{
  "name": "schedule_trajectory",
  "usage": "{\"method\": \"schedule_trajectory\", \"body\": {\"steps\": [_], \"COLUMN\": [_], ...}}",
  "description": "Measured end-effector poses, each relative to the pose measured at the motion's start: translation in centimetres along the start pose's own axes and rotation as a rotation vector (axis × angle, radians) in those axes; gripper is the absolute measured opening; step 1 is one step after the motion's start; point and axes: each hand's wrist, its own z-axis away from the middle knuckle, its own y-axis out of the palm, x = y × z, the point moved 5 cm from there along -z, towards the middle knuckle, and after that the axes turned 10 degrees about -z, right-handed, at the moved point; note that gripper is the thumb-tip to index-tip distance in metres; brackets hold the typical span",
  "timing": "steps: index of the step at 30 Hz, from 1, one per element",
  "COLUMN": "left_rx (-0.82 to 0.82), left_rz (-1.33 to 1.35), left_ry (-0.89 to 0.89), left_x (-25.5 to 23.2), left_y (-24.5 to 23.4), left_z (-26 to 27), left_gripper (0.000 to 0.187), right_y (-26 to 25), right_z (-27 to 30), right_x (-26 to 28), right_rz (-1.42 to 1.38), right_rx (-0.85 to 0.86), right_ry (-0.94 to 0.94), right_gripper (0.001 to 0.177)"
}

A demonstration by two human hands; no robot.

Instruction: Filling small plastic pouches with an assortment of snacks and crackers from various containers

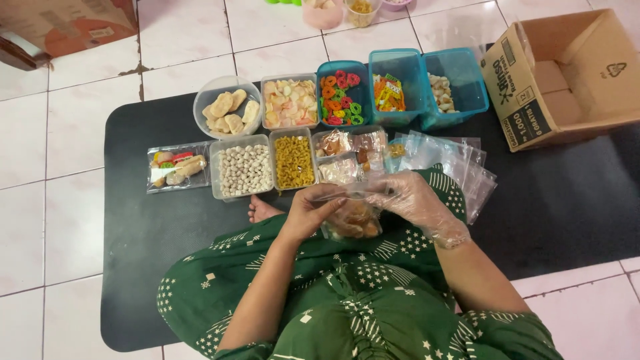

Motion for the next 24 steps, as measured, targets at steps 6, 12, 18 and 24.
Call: {"method": "schedule_trajectory", "body": {"steps": [6,12,18,24], "left_rx": [0.007,-0.004,-0.008,-0.009], "left_rz": [-0.057,-0.083,-0.160,-0.206], "left_ry": [0.136,0.211,0.203,0.235], "left_x": [-3.2,-3.8,-3.6,-5.1], "left_y": [0.3,0.5,1.1,2.0], "left_z": [-0.4,-0.4,-0.2,-0.1], "left_gripper": [0.010,0.003,0.004,0.005], "right_y": [-0.6,-0.8,-0.7,-0.8], "right_z": [-0.5,-0.2,0.1,0.1], "right_x": [-1.0,-0.4,-2.1,4.5], "right_rz": [0.128,0.301,0.416,0.558], "right_rx": [0.026,0.022,0.013,0.171], "right_ry": [-0.093,-0.198,-0.209,-0.306], "right_gripper": [0.005,0.005,0.007,0.018]}}
